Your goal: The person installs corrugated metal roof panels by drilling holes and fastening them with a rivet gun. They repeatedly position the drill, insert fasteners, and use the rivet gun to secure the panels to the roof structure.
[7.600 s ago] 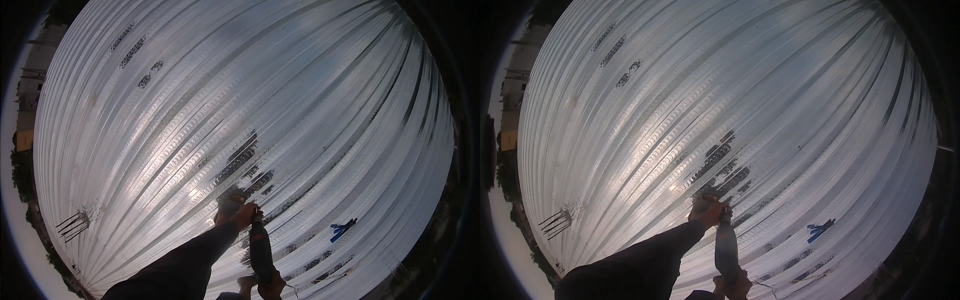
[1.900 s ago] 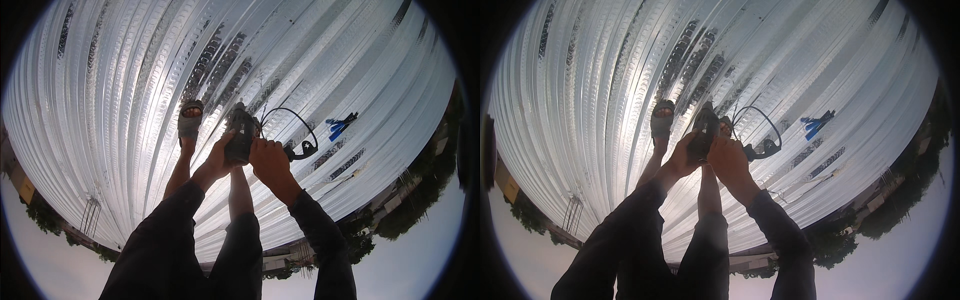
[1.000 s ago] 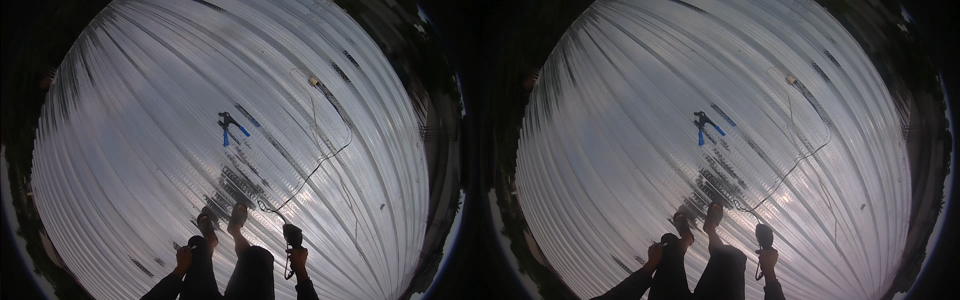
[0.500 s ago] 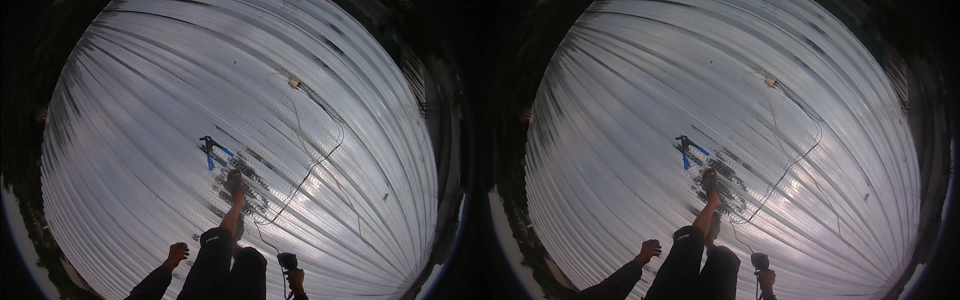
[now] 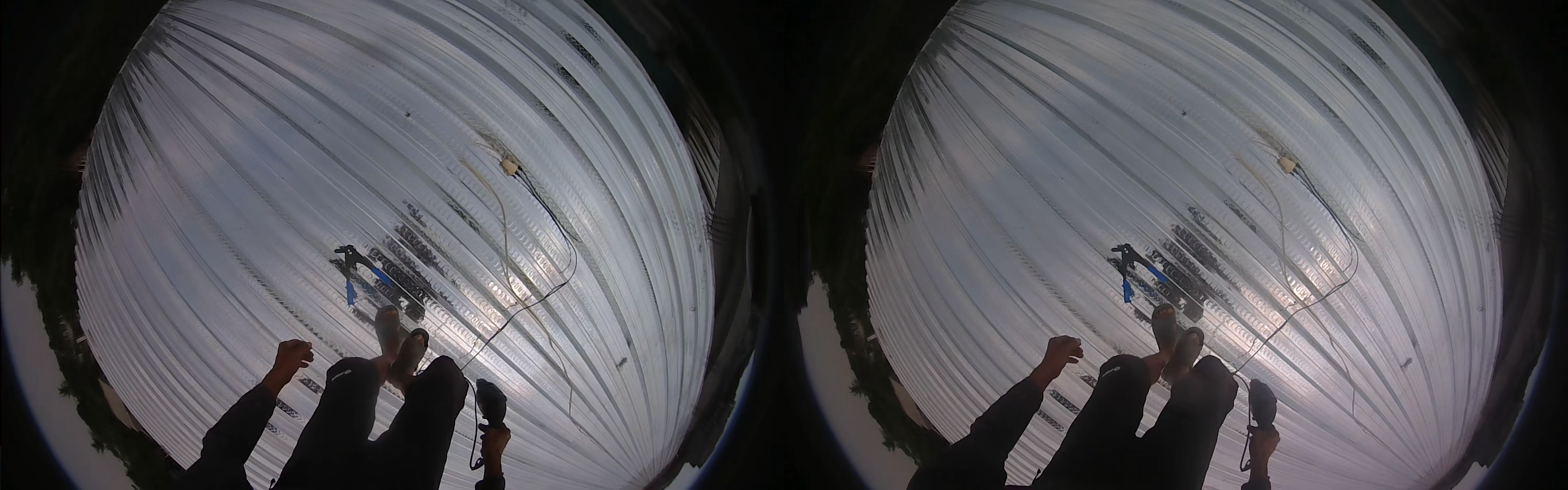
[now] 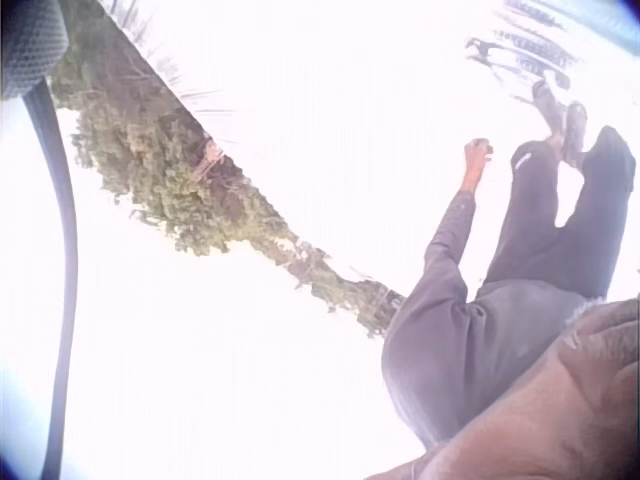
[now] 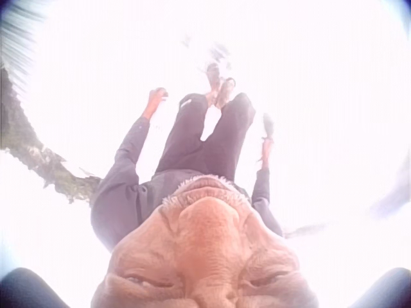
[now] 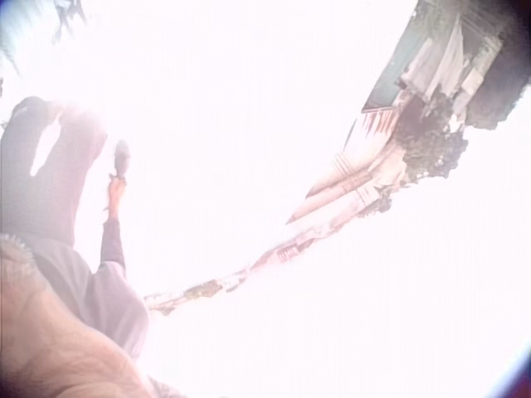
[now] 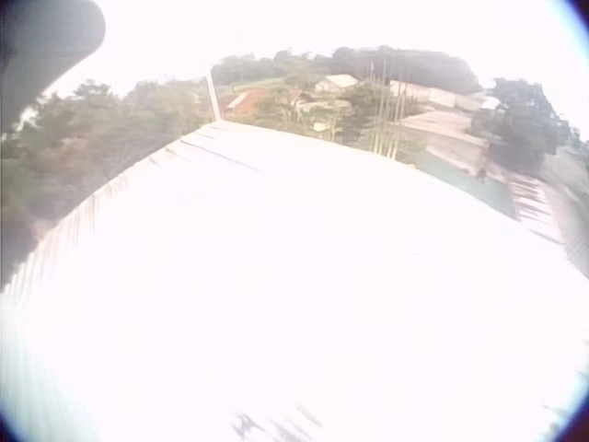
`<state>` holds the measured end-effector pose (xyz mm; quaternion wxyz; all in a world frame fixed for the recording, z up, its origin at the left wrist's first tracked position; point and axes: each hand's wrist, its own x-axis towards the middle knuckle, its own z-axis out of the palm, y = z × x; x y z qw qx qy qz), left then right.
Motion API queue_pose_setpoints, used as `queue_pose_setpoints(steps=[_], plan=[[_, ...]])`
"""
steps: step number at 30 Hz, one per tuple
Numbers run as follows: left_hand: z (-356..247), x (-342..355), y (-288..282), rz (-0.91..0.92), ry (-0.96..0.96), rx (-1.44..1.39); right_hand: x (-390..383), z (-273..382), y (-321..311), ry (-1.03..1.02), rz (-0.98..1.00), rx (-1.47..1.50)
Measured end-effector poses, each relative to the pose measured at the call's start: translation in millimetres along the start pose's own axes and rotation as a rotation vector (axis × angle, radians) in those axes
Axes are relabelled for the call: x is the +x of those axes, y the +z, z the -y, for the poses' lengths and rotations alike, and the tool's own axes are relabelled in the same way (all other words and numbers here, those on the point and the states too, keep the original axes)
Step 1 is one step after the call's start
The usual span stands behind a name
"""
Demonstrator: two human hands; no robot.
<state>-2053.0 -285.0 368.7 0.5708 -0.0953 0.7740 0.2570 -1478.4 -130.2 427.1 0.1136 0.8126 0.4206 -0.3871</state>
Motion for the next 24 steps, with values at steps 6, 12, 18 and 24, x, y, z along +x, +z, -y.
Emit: queue_pose_setpoints(steps=[6, 12, 18, 24], plan=[[-96, 103, 33, -0.115, 0.345, 0.524, 75, 82, -43, -0.197, 0.038, -0.18], [-279, 230, 128, -0.272, 0.386, 0.604, 167, 171, -66, -0.088, 0.188, -0.344], [-488, 442, 252, -0.45, 0.756, 0.744, 234, 249, -65, 0.058, 0.26, -0.375], [-626, 596, 320, -0.675, 0.931, 1.092, 284, 334, -91, 0.274, 0.316, -0.29]])
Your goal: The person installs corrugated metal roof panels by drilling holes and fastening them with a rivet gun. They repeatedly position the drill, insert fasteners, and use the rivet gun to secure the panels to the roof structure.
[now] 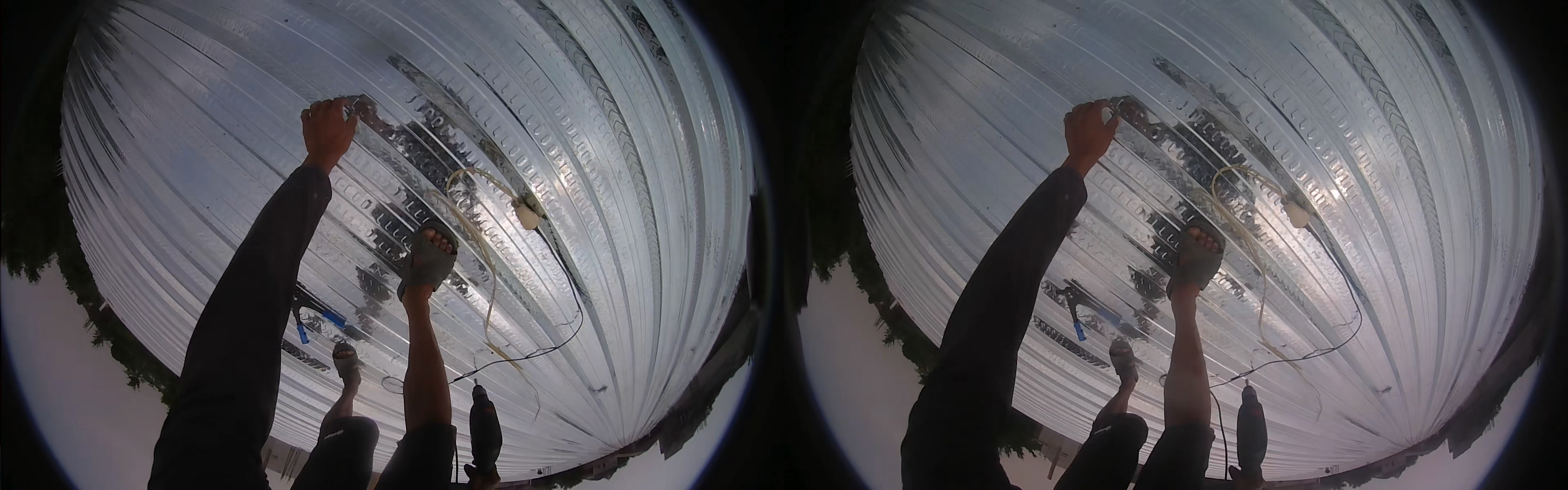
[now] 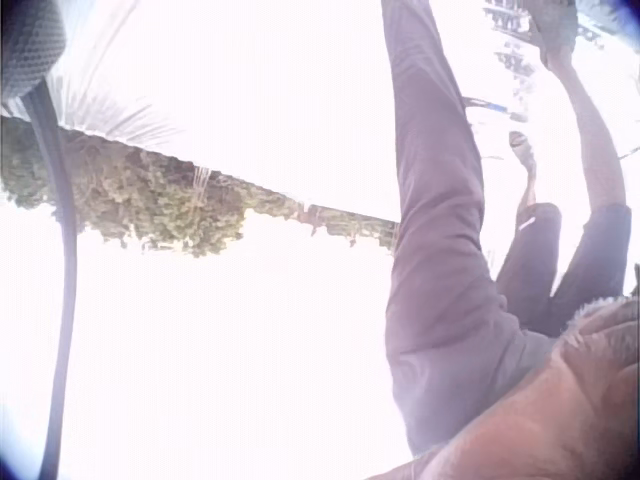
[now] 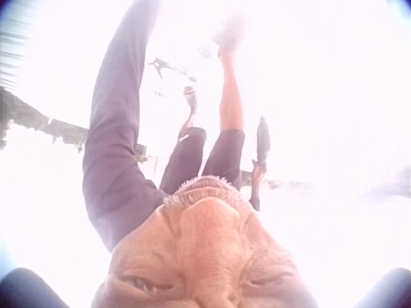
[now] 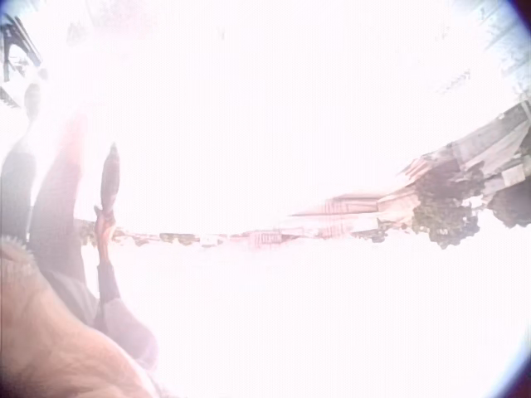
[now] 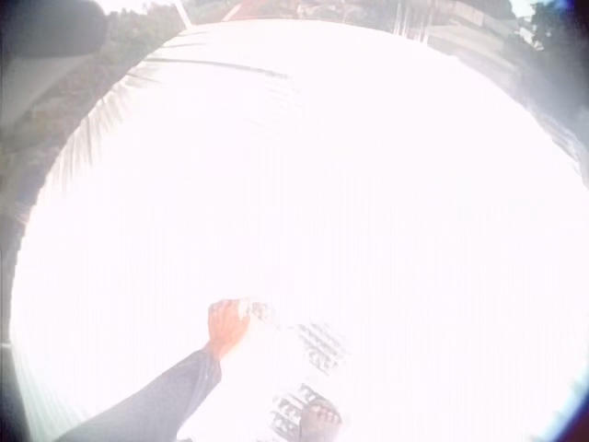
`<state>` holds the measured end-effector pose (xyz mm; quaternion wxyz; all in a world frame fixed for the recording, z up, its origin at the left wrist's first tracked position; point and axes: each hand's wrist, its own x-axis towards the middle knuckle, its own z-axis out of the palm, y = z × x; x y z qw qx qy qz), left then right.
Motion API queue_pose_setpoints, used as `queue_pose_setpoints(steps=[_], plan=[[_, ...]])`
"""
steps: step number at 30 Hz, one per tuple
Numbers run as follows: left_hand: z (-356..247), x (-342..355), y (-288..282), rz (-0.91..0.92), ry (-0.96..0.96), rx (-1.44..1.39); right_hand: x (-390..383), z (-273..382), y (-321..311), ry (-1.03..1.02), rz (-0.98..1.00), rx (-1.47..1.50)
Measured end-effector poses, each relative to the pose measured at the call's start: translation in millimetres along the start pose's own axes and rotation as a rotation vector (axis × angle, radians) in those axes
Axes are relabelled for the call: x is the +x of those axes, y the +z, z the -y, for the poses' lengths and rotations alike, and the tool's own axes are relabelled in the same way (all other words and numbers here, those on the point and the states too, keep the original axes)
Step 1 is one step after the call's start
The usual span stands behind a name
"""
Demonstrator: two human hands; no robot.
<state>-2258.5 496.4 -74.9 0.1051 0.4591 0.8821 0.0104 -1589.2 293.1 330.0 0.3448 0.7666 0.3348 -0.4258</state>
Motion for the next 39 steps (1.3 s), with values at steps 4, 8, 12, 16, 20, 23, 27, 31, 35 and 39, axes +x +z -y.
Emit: queue_pose_setpoints(steps=[4, 8, 12, 16, 20, 23, 27, 31, 35, 39], plan=[[-1, 36, 42, 0.184, 0.127, 0.197, -13, 70, -24, 0.155, 0.036, 0.1], [7, 57, 27, 0.28, 0.262, 0.268, -9, 50, -1, 0.091, 0.082, 0.264], [25, -37, -17, 0.149, -0.029, -0.185, -19, 0, 12, 0.061, 0.085, 0.333], [15, -190, -111, 0.322, -0.046, -0.256, -59, -47, 40, 0.062, 0.083, 0.47], [-29, -351, -261, 0.401, 0.235, -0.473, -95, -185, 100, -0.439, -0.214, 0.311], [18, -452, -413, 0.22, 0.191, -0.437, -129, -149, 92, -0.282, -0.03, 0.564], [74, -553, -490, 0.288, -0.112, -0.915, -128, -239, 133, -0.578, -0.293, 0.096], [137, -669, -564, 0.227, -0.319, -1.108, -218, -312, 117, -0.293, -0.162, 0.121], [290, -818, -557, 0.383, -0.492, -1.248, -252, -416, 149, -0.315, -0.25, -0.032], [334, -966, -577, 0.408, -0.909, -0.984, -278, -487, 172, -0.364, -0.293, -0.125]])
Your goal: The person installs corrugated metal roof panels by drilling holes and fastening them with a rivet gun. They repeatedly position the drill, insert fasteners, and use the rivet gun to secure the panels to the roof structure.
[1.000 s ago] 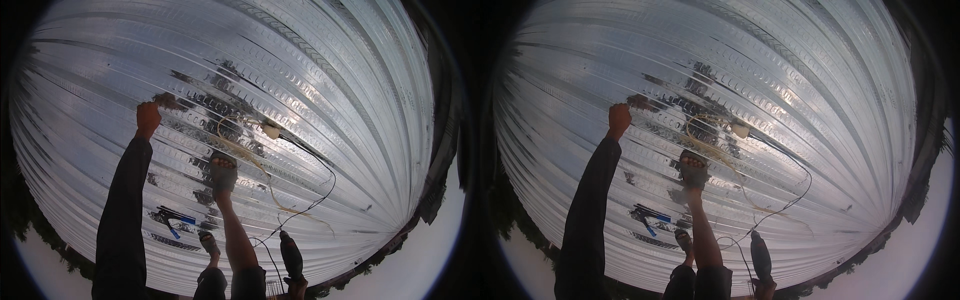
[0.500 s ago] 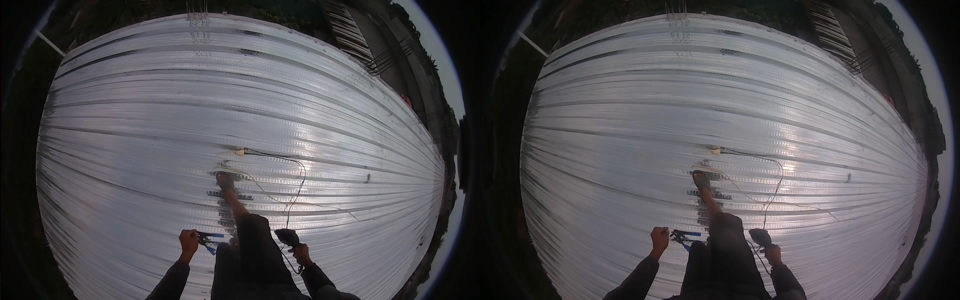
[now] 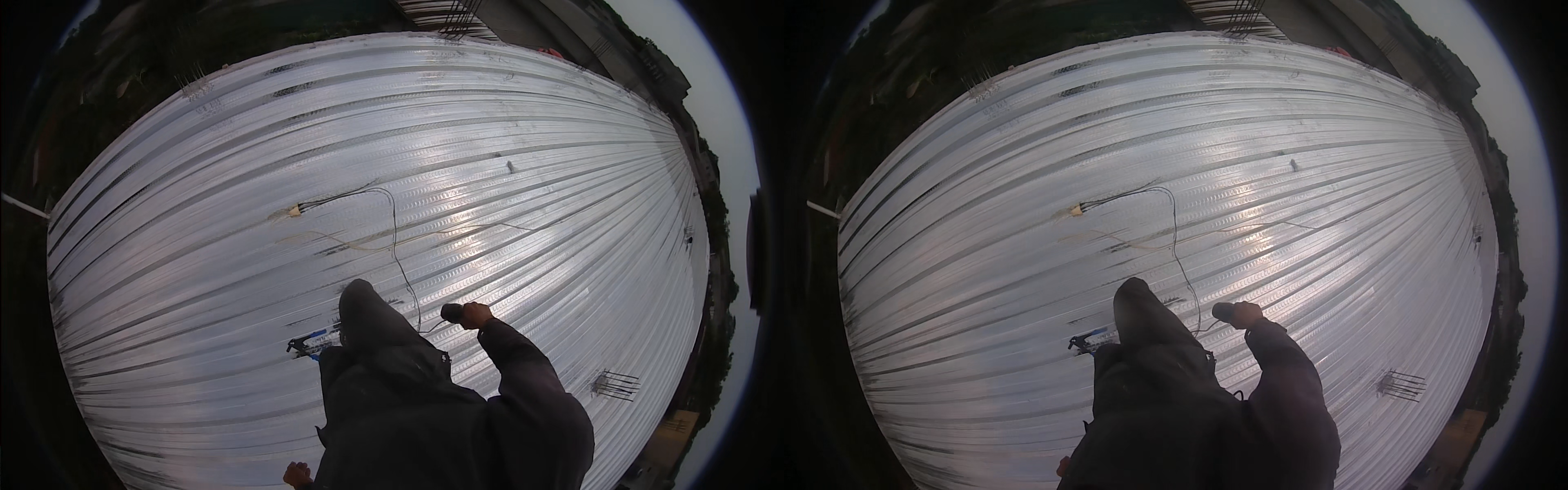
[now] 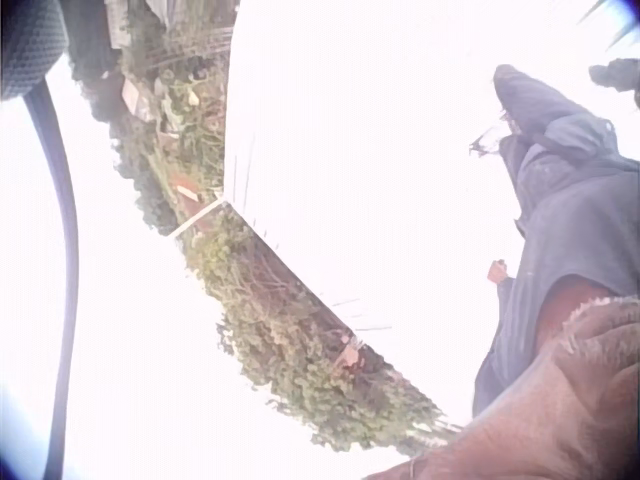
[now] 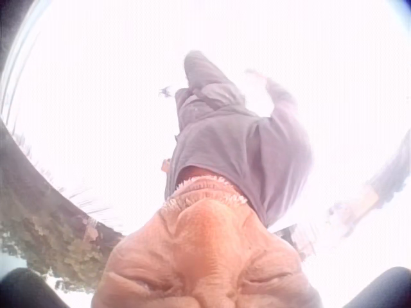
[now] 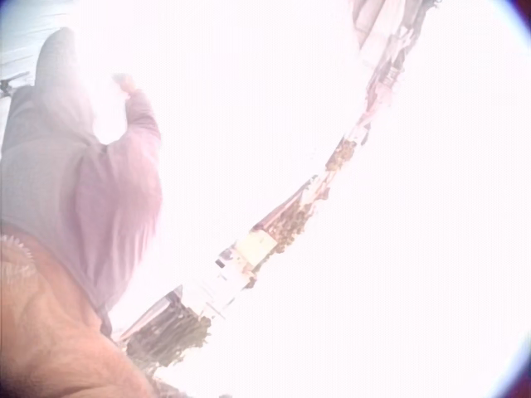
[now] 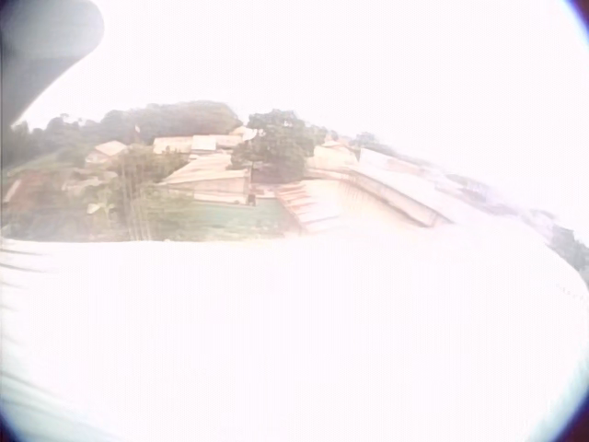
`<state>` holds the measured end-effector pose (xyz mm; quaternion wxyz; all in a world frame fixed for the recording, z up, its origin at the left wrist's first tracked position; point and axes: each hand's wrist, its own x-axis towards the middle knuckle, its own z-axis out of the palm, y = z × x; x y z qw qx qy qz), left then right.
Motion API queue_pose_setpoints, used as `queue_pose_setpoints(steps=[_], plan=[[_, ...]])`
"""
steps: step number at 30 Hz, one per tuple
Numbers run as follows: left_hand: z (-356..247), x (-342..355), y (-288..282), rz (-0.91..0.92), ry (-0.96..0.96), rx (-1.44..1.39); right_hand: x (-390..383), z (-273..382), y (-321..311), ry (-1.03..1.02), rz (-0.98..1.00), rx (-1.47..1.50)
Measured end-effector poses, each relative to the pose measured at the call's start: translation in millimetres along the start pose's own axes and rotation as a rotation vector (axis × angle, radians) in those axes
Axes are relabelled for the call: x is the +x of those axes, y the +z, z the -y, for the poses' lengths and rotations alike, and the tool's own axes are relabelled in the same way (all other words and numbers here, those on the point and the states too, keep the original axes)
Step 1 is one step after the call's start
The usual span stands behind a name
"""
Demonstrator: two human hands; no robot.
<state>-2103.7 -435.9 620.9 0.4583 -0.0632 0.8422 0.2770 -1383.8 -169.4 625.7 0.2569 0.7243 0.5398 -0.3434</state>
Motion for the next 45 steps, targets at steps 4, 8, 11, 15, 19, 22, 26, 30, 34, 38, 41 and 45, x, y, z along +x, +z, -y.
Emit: queue_pose_setpoints(steps=[4, 8, 11, 15, 19, 22, 26, 30, 34, 38, 41, 45], plan=[[66, -39, -1, 0.006, -0.092, -0.005, -35, -46, 0, 0.022, 0.049, -0.03], [123, -71, 54, 0.094, -0.121, 0.0, -27, -124, 43, 0.07, 0.092, 0.018], [157, -98, 84, 0.103, -0.104, -0.018, -47, -128, 60, -0.004, 0.01, 0.103], [195, -123, 123, 0.146, -0.038, -0.067, -60, -171, 90, -0.096, -0.043, 0.172], [189, -187, 182, 0.256, 0.13, -0.172, -100, -223, 102, -0.135, -0.066, 0.163], [192, -227, 198, 0.327, 0.195, -0.119, -123, -264, 124, -0.252, -0.212, 0.07], [237, -244, 184, 0.303, 0.252, 0.009, -141, -299, 157, -0.189, -0.202, 0.05], [309, -264, 138, 0.2, 0.29, -0.097, -175, -352, 165, -0.239, -0.197, -0.097], [483, -312, 50, 0.008, 0.081, -0.19, -183, -413, 166, -0.302, -0.21, -0.179], [661, -370, -11, -0.263, -0.206, -0.369, -184, -445, 181, -0.411, -0.123, -0.261], [732, -422, 47, -0.363, -0.254, -0.561, -182, -500, 189, -0.494, -0.199, -0.206], [776, -458, 154, -0.221, -0.24, -0.417, -197, -510, 193, -0.613, -0.157, -0.155]])
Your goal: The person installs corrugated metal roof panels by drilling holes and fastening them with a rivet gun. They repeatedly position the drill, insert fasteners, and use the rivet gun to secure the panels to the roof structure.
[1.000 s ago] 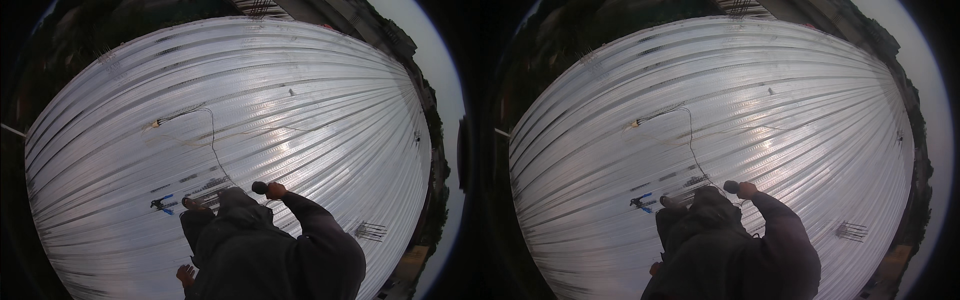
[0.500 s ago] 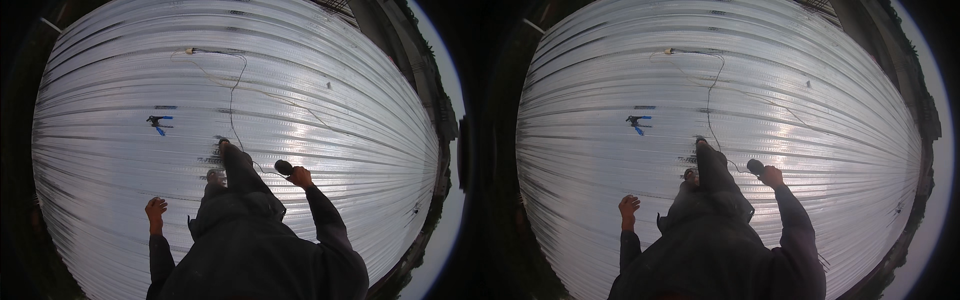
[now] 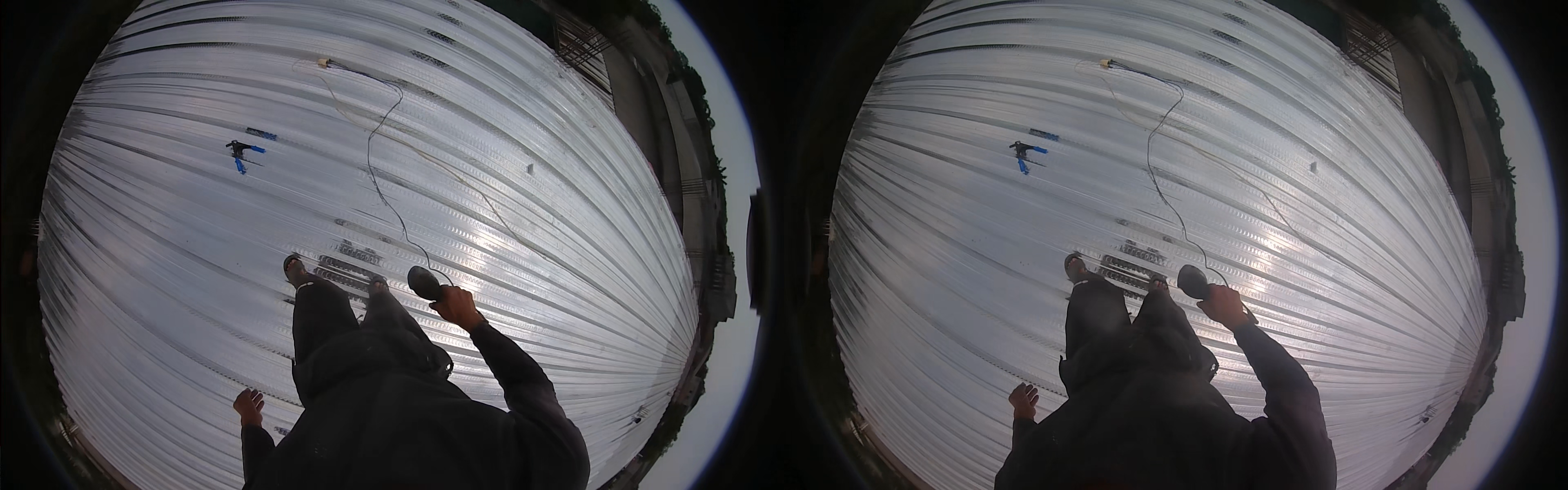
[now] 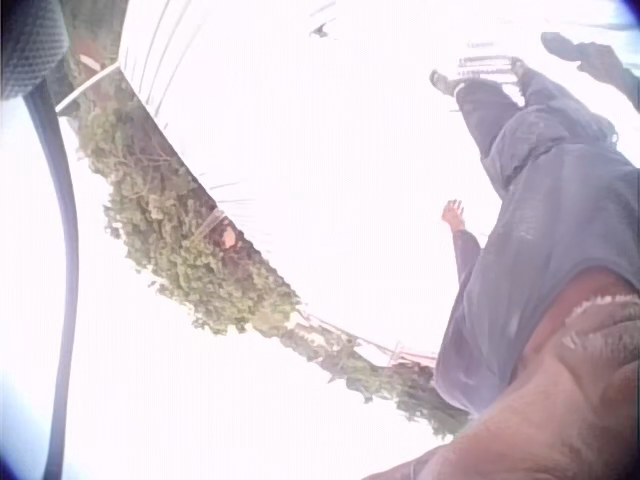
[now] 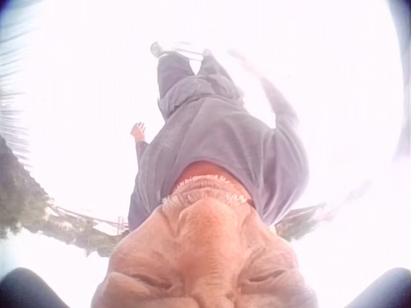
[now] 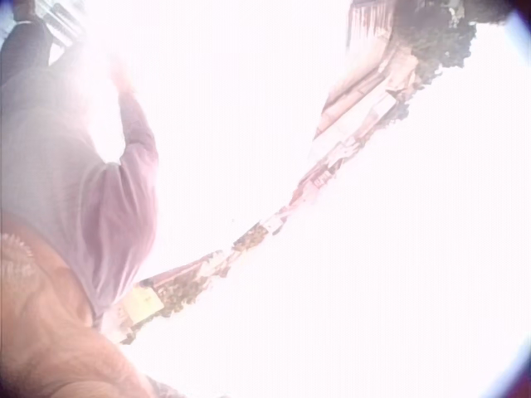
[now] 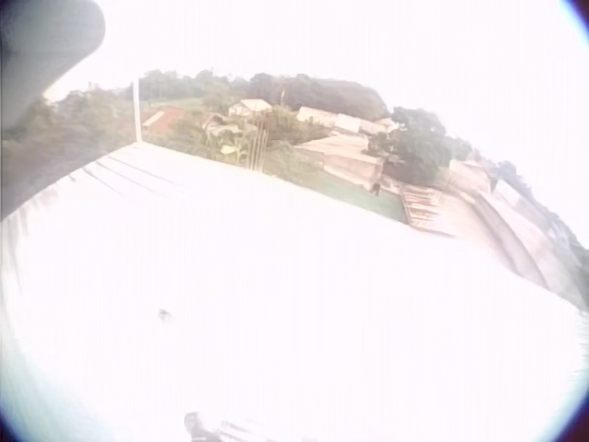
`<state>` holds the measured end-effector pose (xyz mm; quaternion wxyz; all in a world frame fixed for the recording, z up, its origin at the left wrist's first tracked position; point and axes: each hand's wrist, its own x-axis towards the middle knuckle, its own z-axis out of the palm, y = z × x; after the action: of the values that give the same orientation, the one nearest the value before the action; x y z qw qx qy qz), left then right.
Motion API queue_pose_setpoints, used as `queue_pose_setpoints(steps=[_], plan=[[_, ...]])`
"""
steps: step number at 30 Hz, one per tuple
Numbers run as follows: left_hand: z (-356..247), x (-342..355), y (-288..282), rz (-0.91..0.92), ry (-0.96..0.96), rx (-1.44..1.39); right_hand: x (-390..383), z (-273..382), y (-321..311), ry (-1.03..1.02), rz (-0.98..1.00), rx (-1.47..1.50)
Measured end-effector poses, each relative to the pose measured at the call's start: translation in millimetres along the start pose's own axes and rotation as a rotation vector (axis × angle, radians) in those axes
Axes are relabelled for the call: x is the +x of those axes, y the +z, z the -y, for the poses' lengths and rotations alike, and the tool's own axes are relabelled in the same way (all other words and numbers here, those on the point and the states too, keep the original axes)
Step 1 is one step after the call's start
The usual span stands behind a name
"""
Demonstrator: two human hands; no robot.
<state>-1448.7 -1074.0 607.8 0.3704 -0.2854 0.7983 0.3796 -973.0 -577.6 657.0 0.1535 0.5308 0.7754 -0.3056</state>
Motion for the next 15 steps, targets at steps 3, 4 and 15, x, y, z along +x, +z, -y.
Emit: queue_pose_setpoints(steps=[3, 4, 15], plan=[[26, -50, 96, 0.212, 0.148, 0.001, -45, -2, -25, -0.097, -0.016, -0.005], [23, -75, 132, 0.332, 0.194, -0.033, -62, -13, -28, -0.091, -0.013, -0.012], [98, -75, 267, 0.625, -0.151, -0.421, -159, 76, 15, -0.463, 0.078, 0.284]])
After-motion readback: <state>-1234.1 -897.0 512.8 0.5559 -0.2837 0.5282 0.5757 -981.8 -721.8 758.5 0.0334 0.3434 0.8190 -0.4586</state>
